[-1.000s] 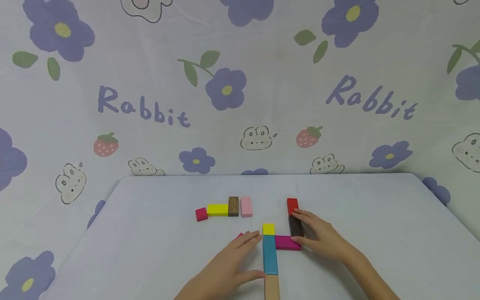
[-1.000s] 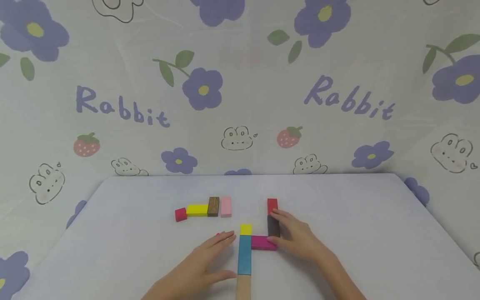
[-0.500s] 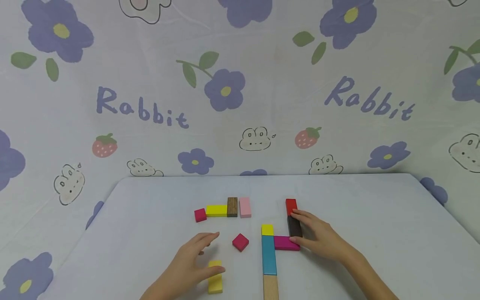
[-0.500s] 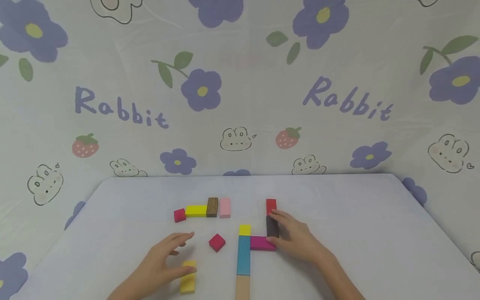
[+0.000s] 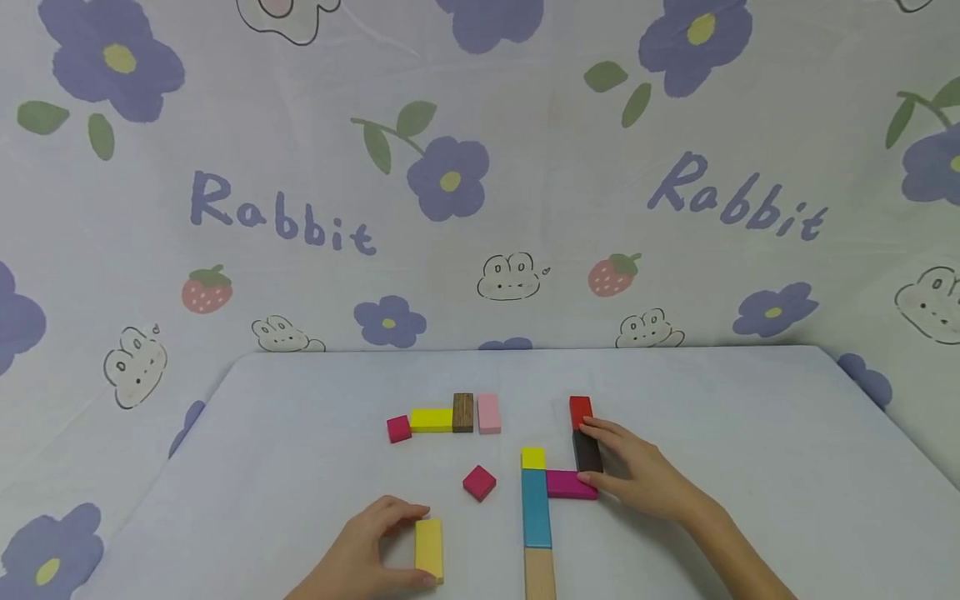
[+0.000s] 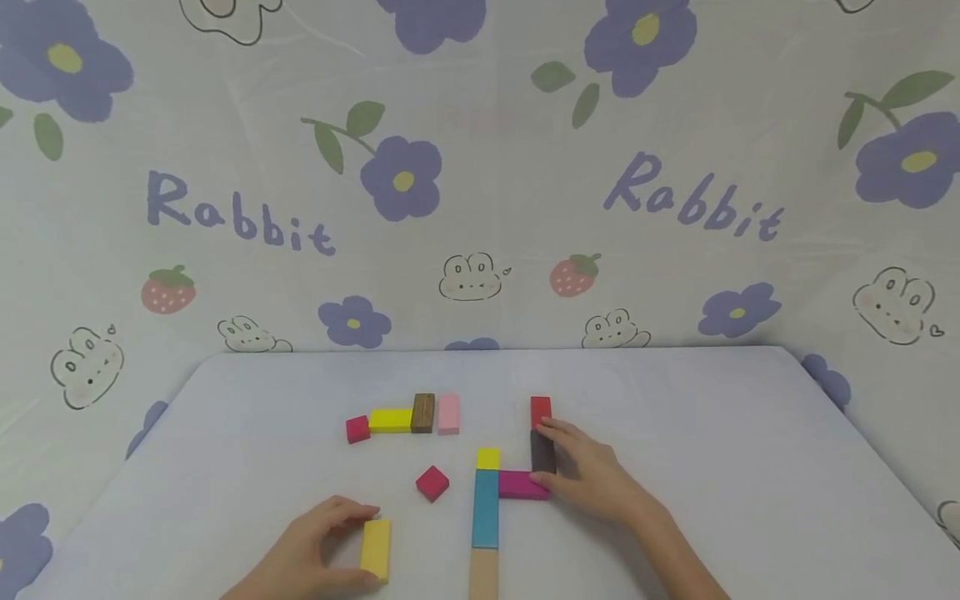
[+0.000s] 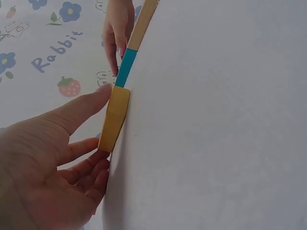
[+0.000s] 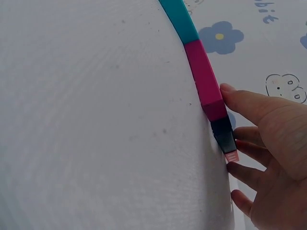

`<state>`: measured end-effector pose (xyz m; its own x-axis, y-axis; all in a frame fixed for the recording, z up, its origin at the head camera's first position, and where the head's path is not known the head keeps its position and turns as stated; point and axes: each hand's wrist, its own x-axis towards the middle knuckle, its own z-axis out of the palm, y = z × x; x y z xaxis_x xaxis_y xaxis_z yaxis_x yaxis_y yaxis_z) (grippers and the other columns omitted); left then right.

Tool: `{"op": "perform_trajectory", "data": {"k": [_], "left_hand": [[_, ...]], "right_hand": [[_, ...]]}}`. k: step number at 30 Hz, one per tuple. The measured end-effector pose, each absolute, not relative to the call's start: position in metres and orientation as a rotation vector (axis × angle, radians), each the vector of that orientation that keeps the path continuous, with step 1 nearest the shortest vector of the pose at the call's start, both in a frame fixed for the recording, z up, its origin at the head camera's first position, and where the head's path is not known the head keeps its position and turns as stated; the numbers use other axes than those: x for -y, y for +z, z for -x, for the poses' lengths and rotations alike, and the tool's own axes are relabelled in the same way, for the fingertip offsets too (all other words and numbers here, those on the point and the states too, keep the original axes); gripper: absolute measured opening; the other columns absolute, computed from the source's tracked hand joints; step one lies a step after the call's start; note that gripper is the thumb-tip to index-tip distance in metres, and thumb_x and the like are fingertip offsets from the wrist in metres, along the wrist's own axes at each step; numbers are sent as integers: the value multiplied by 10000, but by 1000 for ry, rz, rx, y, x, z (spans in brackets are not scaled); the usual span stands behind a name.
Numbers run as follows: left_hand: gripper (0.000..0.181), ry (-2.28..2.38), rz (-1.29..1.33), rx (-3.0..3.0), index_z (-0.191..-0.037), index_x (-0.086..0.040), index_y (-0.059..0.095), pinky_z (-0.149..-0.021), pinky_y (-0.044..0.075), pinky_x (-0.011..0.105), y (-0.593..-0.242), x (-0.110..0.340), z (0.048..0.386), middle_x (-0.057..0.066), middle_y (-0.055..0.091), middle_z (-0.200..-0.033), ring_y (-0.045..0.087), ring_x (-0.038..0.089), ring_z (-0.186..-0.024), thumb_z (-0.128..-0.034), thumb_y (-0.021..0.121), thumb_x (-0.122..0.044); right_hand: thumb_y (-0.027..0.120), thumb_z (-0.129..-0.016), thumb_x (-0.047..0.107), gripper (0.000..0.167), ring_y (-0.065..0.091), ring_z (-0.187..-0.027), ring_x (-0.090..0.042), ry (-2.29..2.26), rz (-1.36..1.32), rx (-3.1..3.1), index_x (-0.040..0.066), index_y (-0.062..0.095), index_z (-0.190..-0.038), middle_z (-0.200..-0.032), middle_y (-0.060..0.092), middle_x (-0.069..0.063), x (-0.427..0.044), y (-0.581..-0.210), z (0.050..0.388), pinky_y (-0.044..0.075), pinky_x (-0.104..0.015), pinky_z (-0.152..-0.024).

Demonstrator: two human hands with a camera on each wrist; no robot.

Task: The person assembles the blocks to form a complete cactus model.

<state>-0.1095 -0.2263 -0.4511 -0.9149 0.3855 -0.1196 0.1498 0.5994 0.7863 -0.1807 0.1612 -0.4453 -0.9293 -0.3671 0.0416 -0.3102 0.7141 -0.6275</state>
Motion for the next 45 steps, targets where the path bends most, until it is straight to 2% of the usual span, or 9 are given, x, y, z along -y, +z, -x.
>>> {"op": "perform_trajectory", "data": {"k": [5, 13, 16, 22, 26, 31, 36, 45], "left_hand": [[653, 1203, -449, -2532, -1362, -86, 671, -1069, 522, 572, -453, 227, 109, 41, 632, -1258, 568, 233, -1125, -816, 932, -334], [650, 1193, -439, -2527, -1355, -134, 678, -1075, 525, 574, -455, 226, 110, 18, 624, -1273, 557, 230, -1140, -812, 926, -393], [631, 1204, -451, -2519, -1356, -139, 679, -1061, 551, 509, -455, 226, 112, 5, 626, -1255, 556, 215, -1125, -822, 921, -375], [593, 1235, -483, -2534, -1339, -142, 684, -956, 579, 285, -450, 222, 117, -21, 625, -1181, 558, 186, -1072, -825, 920, -320], [584, 1260, -580, -2570, -1333, -126, 682, -935, 564, 227, -446, 219, 121, -24, 629, -1182, 591, 153, -1059, -836, 917, -324], [594, 1282, -690, -2613, -1327, -87, 685, -918, 588, 259, -439, 214, 127, 7, 639, -1191, 636, 179, -1049, -831, 923, -311], [609, 1261, -631, -2632, -1330, -83, 687, -918, 599, 284, -431, 203, 136, 10, 635, -1186, 639, 216, -1067, -817, 935, -296], [602, 1266, -641, -2640, -1336, -84, 688, -956, 611, 451, -420, 181, 151, 35, 642, -1221, 637, 244, -1099, -821, 932, -277]], "right_hand": [[791, -944, 358, 724, 428, -1467, -490, -999, 551, -2835, 35, 522, -1534, -1594, 467, -226, -161, -446, 182, 469, -633, -1110], [794, -940, 361, 722, 432, -1463, -490, -1005, 561, -2834, 41, 528, -1530, -1587, 473, -224, -162, -447, 181, 472, -637, -1107], [794, -938, 363, 724, 428, -1465, -493, -1003, 552, -2833, 42, 529, -1530, -1589, 471, -226, -162, -448, 181, 476, -639, -1102], [796, -933, 358, 723, 432, -1460, -498, -1008, 548, -2835, 41, 532, -1527, -1584, 474, -230, -162, -448, 181, 488, -636, -1090], [796, -933, 351, 719, 431, -1459, -502, -1015, 551, -2834, 39, 534, -1525, -1582, 475, -233, -163, -448, 181, 488, -638, -1089], [796, -932, 356, 720, 430, -1462, -498, -1010, 547, -2834, 41, 535, -1525, -1584, 475, -229, -162, -448, 181, 481, -641, -1096], [798, -933, 356, 720, 434, -1462, -496, -1000, 556, -2842, 41, 536, -1526, -1583, 478, -227, -162, -448, 181, 466, -646, -1109], [804, -928, 341, 714, 433, -1462, -502, -1008, 557, -2845, 31, 543, -1517, -1582, 478, -235, -162, -448, 181, 470, -640, -1106]]}}
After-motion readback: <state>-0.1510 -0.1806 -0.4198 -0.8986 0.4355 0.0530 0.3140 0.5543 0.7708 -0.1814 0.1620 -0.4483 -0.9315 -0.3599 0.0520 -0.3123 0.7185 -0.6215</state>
